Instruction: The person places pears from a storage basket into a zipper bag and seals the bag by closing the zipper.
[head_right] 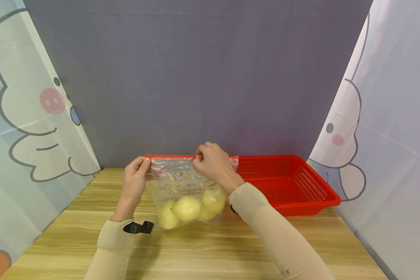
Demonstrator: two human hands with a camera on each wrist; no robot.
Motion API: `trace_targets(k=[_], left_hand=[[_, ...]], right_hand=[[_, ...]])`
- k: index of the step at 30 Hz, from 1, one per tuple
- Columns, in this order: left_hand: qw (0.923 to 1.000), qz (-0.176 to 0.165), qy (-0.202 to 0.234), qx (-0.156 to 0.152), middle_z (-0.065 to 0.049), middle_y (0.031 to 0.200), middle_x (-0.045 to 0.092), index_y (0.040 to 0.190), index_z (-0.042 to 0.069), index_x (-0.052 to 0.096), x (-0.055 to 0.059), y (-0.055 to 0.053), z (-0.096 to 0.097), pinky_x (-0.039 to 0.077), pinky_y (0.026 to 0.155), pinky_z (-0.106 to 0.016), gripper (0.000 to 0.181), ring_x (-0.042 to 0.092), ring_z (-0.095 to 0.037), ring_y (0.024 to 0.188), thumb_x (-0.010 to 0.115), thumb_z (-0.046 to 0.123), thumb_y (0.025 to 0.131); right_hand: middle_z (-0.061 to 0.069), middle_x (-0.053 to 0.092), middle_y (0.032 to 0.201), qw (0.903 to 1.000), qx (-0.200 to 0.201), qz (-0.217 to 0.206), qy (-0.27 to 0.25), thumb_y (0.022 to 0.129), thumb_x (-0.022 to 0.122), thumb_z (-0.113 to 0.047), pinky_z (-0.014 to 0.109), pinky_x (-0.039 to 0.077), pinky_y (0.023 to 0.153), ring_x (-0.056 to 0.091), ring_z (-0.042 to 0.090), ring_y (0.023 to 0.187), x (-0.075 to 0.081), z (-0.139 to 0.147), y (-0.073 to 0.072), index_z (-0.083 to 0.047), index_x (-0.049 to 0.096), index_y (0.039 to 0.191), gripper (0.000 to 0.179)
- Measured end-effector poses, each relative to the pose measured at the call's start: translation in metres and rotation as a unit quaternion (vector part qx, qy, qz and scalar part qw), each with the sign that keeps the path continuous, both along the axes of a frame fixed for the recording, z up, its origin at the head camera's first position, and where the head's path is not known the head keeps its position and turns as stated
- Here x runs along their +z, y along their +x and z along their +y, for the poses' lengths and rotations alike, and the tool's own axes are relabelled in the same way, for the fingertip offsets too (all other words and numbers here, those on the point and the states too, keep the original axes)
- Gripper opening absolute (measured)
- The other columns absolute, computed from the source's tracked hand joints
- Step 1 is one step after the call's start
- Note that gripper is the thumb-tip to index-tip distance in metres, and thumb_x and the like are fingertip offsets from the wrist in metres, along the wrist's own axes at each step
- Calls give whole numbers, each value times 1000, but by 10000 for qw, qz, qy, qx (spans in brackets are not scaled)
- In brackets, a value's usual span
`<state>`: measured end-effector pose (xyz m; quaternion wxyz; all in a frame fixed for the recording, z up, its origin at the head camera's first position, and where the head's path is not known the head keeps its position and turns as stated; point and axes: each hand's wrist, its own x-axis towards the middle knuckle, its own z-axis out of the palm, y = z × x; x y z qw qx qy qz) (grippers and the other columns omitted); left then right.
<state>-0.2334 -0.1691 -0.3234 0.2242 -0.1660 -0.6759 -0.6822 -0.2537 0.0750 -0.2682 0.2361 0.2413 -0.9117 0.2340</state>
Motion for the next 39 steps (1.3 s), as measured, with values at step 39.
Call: trace_targets(k=[39], left_hand=[[10000, -20, 26, 17, -13, 82, 66, 98, -9, 58, -2, 0, -1, 62, 66, -35, 34, 70, -17, 71, 43, 18, 111]], right_hand=[[1, 65, 95, 9999, -152, 33, 19, 88, 62, -15, 33, 53, 74, 57, 19, 86, -2, 16, 1, -9, 74, 99, 16]])
